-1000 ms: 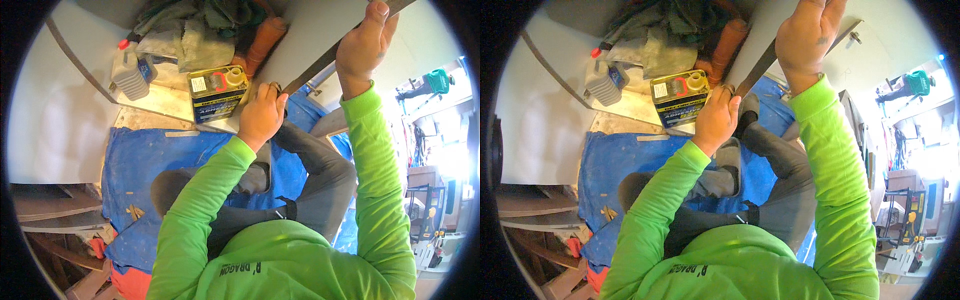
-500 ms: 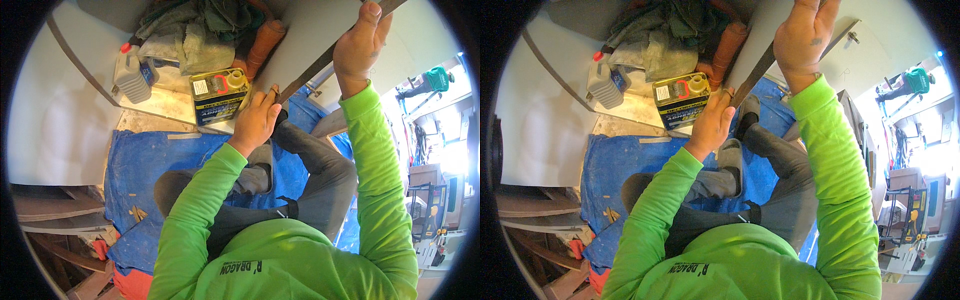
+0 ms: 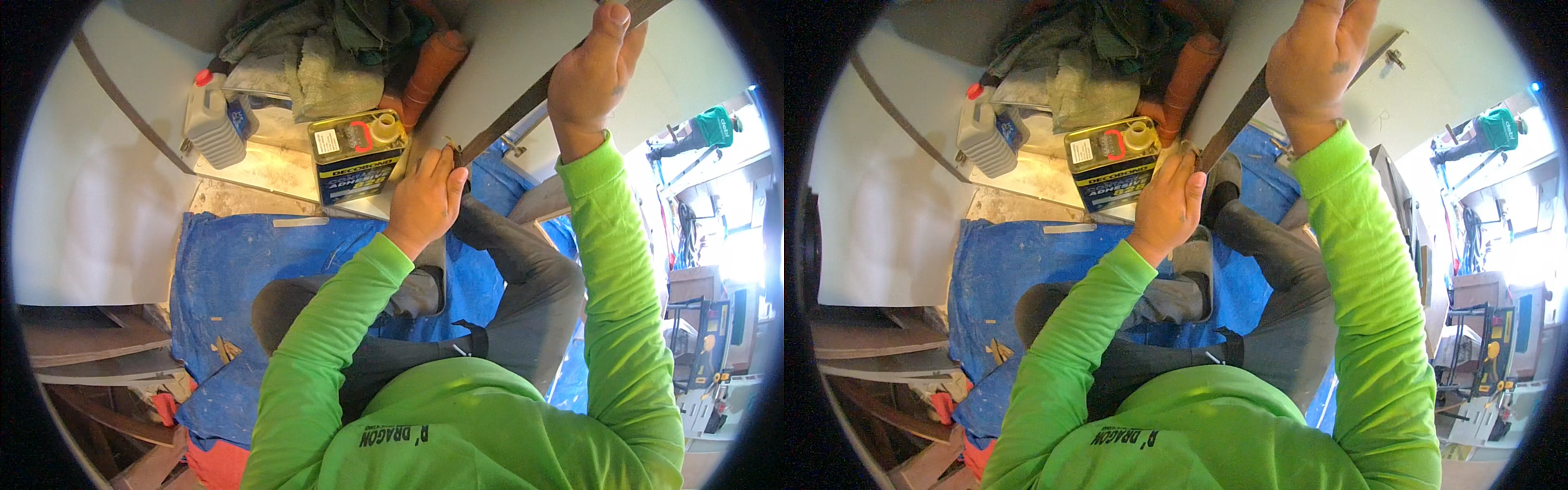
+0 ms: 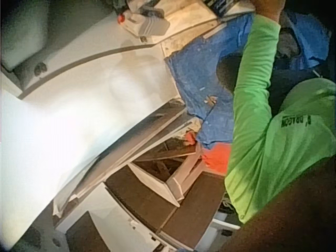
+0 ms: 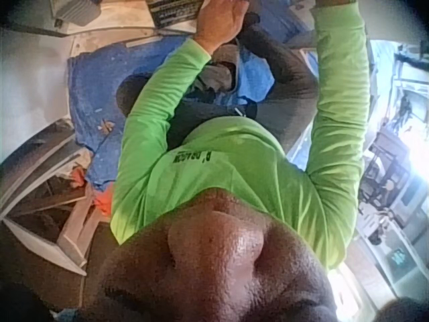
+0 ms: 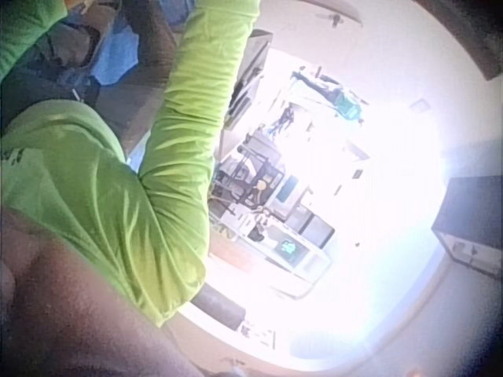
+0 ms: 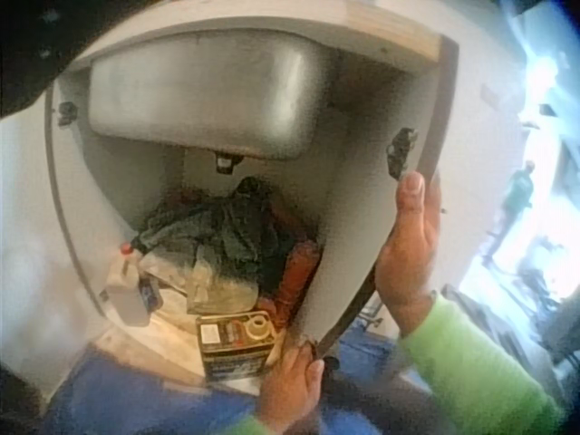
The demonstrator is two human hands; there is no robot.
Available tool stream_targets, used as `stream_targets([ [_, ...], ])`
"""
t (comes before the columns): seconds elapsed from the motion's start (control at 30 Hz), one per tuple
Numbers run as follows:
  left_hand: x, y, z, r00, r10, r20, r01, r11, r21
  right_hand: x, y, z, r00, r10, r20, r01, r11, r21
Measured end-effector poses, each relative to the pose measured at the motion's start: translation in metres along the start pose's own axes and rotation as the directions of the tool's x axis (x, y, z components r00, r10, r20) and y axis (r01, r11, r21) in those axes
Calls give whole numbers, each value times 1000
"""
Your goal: The person sits on the floor and applies adhesive to a strip of edge banding, then presses it onto the edge of a cabinet door. They use a metal tool to smooth the banding and a sanding block to finish the edge.
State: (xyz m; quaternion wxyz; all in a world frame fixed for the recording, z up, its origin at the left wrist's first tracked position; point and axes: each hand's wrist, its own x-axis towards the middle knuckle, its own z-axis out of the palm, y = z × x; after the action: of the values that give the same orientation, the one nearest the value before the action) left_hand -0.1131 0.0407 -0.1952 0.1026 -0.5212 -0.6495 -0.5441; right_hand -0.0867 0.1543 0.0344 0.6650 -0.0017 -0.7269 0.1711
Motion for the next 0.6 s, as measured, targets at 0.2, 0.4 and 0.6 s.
stream_targets([
  [0.2,7,5,-9,989,-69,131,74,996,-40,0,2,-1,998,62,-1,-61,993,102],
  [0.4,11,2,2,985,-122,125,126,992,-27,-6,-15,5,996,90,-10,-89,991,103],
  [0.6,18,7,-3,962,-192,195,204,978,-44,4,6,-6,998,-59,11,60,996,-72],
])
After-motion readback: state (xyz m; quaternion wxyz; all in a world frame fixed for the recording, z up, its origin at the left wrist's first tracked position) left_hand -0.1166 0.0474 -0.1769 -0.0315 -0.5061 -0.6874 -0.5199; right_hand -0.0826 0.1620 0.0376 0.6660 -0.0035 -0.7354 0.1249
